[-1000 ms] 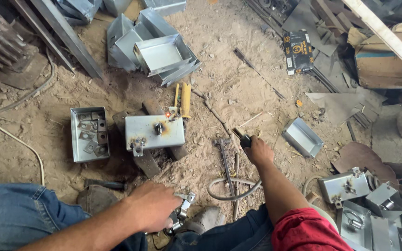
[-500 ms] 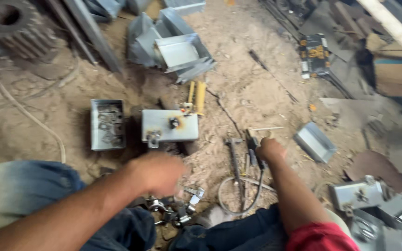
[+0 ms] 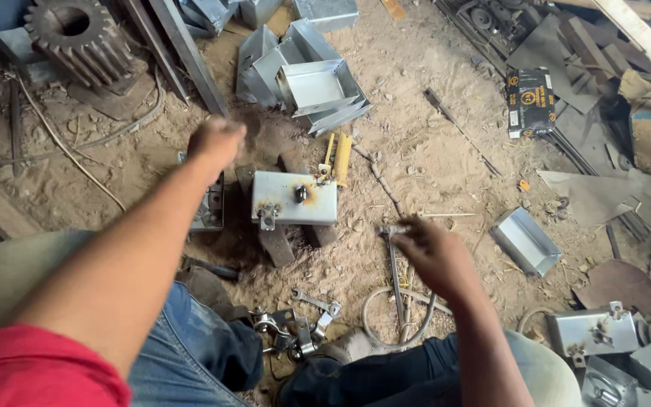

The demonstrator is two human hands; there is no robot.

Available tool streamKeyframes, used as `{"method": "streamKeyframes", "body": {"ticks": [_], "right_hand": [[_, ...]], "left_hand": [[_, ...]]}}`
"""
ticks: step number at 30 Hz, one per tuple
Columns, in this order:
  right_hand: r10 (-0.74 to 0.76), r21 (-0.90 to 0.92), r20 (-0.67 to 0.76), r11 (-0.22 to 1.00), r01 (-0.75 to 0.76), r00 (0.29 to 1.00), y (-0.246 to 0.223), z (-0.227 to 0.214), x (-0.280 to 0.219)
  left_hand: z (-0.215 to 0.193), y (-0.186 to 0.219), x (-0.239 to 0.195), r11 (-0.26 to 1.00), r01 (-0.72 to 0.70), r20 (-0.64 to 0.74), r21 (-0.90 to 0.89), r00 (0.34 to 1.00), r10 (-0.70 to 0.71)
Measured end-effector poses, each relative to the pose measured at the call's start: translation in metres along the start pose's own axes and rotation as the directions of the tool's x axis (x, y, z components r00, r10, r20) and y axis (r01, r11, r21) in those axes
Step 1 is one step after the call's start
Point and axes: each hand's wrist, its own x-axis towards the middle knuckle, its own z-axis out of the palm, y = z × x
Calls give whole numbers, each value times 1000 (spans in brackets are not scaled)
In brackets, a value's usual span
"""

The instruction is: The person welds metal components onto a small metal box using a welding tool, then uses a hammer and a small tool to clean and check the weld points.

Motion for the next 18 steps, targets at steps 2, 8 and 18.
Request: {"method": "streamKeyframes", "body": {"ticks": [2,8,18], "right_hand": [[-5,-101,178,995,23,984,15,24,12],[-101,-163,376,971,173,921,32,84,60],[-49,202,264,979,-6,963,28,141,109]], "left_hand": [[7,-33,0,966,64,-12,250,998,-63],[22,-49,7,924,136,226,357,947,-226],[30,-59,6,949,50,416,311,891,-183]]}}
